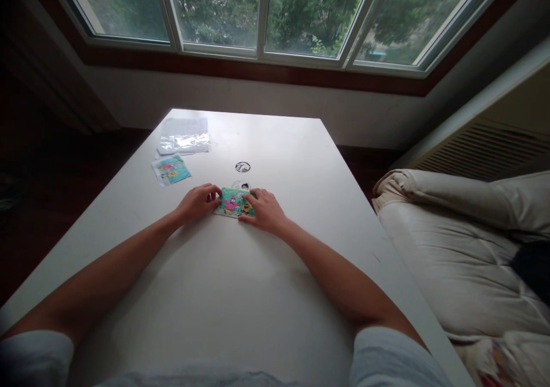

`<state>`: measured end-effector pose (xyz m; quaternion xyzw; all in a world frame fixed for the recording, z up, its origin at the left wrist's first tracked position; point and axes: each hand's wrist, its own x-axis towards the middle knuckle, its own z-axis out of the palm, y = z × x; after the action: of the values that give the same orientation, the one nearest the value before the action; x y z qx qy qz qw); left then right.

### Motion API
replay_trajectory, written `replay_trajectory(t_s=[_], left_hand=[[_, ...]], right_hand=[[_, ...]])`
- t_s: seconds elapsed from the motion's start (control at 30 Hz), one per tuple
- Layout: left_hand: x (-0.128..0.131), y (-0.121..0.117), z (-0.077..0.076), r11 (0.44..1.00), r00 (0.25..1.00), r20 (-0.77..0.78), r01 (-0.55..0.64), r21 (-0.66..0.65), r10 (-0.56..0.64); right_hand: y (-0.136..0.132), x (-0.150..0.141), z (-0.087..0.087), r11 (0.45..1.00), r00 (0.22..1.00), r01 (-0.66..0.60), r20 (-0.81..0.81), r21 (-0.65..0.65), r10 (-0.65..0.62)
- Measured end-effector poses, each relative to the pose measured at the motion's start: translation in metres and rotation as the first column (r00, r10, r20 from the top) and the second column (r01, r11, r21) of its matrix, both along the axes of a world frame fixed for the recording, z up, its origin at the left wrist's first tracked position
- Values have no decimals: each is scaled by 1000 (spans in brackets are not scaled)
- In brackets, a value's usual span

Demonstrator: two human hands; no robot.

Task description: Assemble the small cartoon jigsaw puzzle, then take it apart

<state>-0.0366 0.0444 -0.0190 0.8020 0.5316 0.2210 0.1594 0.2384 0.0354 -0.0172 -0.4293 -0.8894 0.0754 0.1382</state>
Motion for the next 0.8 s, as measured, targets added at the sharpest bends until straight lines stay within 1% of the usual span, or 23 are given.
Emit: replay_trajectory(t_s=[0.2,0.37,0.6,0.67,0.8], left_hand=[[-2,2,-1,1000,1000,-3,7,16,-7],[-3,4,-1,999,999,-1,42,23,-42],[-2,1,0,999,999,-2,35,41,-35],[-3,1,2,997,998,-15,69,47,-68],[-8,2,6,981,982,-64,182,68,-178]], right_hand=[[0,0,-1,1000,1000,-4,4,9,4],[1,0,-1,1000,1000,-4,7,13,4],[1,0,0,1000,1000,-3,3,8,3],[1,0,0,1000,1000,-2,3,11,2],[2,1,0,1000,1000,-7,-6,14,7]])
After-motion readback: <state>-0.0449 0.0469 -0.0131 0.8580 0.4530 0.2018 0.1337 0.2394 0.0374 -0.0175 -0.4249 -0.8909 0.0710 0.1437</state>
